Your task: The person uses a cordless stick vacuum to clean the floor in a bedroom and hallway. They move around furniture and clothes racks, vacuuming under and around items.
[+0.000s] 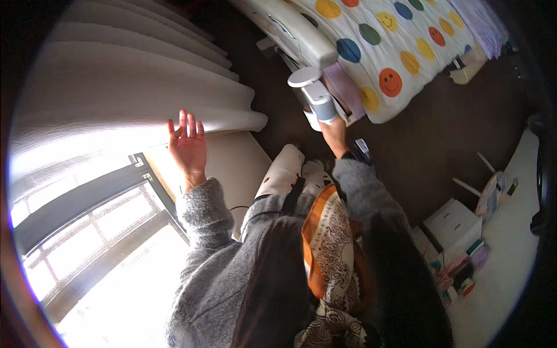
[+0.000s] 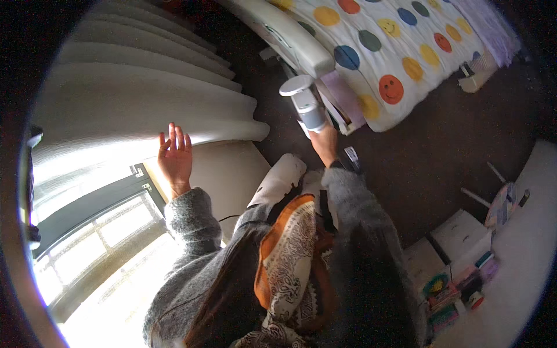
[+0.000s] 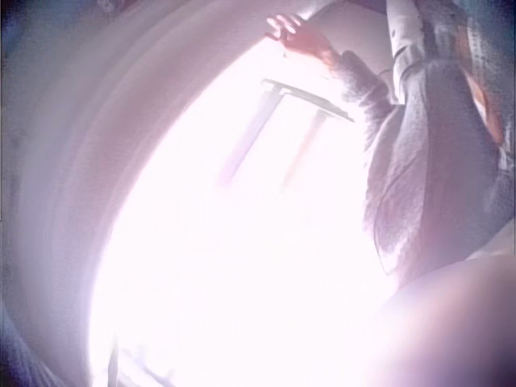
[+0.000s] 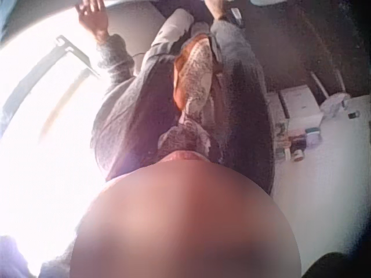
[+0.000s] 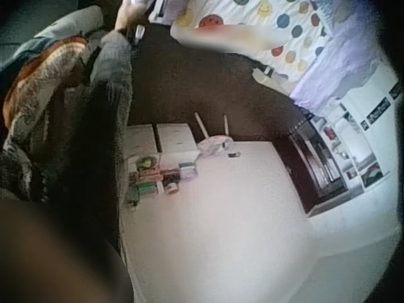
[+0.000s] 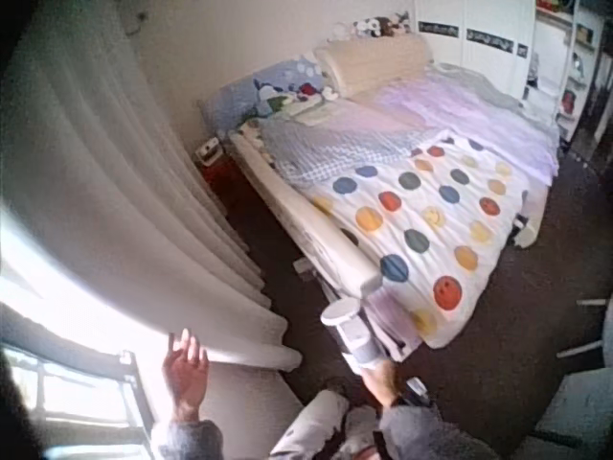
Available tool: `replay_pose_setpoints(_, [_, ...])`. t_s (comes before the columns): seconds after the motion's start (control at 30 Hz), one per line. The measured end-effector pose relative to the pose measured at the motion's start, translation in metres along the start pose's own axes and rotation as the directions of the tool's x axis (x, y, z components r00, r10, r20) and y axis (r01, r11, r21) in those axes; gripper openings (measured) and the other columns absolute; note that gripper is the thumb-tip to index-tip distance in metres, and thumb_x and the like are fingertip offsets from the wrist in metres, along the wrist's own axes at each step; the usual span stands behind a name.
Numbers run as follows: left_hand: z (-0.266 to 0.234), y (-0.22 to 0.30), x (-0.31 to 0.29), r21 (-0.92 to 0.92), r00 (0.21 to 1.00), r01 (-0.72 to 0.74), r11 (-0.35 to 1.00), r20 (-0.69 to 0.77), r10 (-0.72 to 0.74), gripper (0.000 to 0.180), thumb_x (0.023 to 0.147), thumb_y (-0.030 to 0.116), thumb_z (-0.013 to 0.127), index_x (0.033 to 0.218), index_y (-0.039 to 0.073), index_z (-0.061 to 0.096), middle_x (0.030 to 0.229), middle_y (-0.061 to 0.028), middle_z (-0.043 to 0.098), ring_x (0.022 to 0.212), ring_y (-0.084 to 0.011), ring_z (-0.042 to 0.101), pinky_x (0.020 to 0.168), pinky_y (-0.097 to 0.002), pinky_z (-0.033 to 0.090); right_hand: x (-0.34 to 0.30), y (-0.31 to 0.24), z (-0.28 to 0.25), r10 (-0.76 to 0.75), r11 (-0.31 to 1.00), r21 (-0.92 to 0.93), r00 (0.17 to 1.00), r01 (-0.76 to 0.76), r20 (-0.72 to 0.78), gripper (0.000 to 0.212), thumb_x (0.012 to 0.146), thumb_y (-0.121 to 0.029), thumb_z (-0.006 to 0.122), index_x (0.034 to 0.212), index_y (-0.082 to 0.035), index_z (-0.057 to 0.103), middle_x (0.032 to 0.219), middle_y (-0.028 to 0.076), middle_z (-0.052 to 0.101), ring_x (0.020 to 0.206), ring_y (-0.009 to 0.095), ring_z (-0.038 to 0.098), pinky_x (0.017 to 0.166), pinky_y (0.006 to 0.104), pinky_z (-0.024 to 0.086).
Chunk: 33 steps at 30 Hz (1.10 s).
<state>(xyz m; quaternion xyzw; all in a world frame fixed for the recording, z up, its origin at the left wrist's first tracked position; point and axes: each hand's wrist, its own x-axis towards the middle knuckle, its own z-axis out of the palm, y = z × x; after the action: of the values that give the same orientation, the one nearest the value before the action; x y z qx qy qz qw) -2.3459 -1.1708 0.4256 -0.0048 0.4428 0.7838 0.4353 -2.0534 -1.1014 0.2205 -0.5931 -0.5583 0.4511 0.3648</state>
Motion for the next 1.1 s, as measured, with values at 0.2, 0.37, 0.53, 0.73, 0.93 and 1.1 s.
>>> replay_pose_setpoints(0.2, [0.005,-0.007,0.041,0.041,0.994,0.102,0.994,0.042,-0.104,0.044,0.079,0.004,0.041,0.122,0.017,0.036,0.121,-0.0099,0.043,0.103,-0.0218,0.047,0.092,-0.0385,0.035,-0.056,0.049,-0.04,-0.053,0.996,-0.078,0.997,0.049,-0.057,0.032,0.066,-0.013,0.068,0.092,0.003,0.057,0.084,0.023,0.058,0.079,0.034,0.06,0.062,0.0367,0.046])
replay_pose_setpoints(0.37, [0.004,-0.021,0.049,0.044,0.973,0.219,0.975,0.068,-0.221,0.043,0.08,0.004,0.041,0.121,0.016,0.037,0.12,-0.0102,0.044,0.103,-0.0221,0.047,0.093,-0.0391,0.034,-0.178,0.015,-0.159,0.085,0.947,-0.287,0.976,-0.142,-0.2,0.023,0.066,-0.011,0.069,0.082,0.002,0.059,0.077,0.011,0.062,0.07,0.019,0.059,0.062,0.0303,0.045])
replay_pose_setpoints(0.53, [0.005,-0.044,0.053,-0.02,0.921,0.358,0.934,0.169,-0.35,0.041,0.08,0.004,0.041,0.12,0.015,0.037,0.119,-0.0102,0.045,0.102,-0.0229,0.047,0.092,-0.0408,0.035,-0.257,-0.022,-0.256,0.667,0.744,0.094,0.726,-0.662,-0.169,0.034,0.065,-0.016,0.07,0.091,0.002,0.058,0.086,0.01,0.061,0.076,0.019,0.057,0.064,0.0295,0.045])
replay_pose_setpoints(0.73, [0.002,-0.058,0.027,-0.022,0.909,0.339,0.94,0.263,-0.322,0.039,0.078,0.001,0.043,0.115,0.015,0.042,0.116,-0.0095,0.048,0.099,-0.023,0.05,0.089,-0.0402,0.037,-0.281,-0.033,-0.317,0.39,0.818,-0.261,0.827,-0.513,-0.404,0.029,0.065,-0.018,0.067,0.086,0.0,0.058,0.075,0.009,0.061,0.066,0.014,0.057,0.054,0.0305,0.043])
replay_pose_setpoints(0.93, [0.017,-0.103,-0.031,0.015,0.869,0.364,0.931,0.355,-0.345,0.036,0.081,0.003,0.038,0.116,0.011,0.041,0.113,-0.0113,0.051,0.096,-0.0238,0.053,0.085,-0.0399,0.041,-0.32,-0.038,-0.369,0.324,0.728,-0.426,0.818,-0.537,-0.476,0.027,0.067,-0.016,0.064,0.083,0.004,0.057,0.07,0.007,0.059,0.061,0.015,0.055,0.053,0.0293,0.041])
replay_pose_setpoints(1.1, [0.049,-0.15,-0.068,0.105,0.825,0.42,0.901,0.37,-0.428,0.035,0.081,0.003,0.039,0.115,0.01,0.043,0.113,-0.0108,0.051,0.096,-0.0231,0.052,0.085,-0.0388,0.041,-0.351,-0.036,-0.401,0.436,0.836,0.015,0.648,-0.549,-0.625,0.022,0.063,-0.013,0.066,0.077,0.001,0.056,0.063,0.005,0.057,0.054,0.012,0.052,0.049,0.0262,0.038])
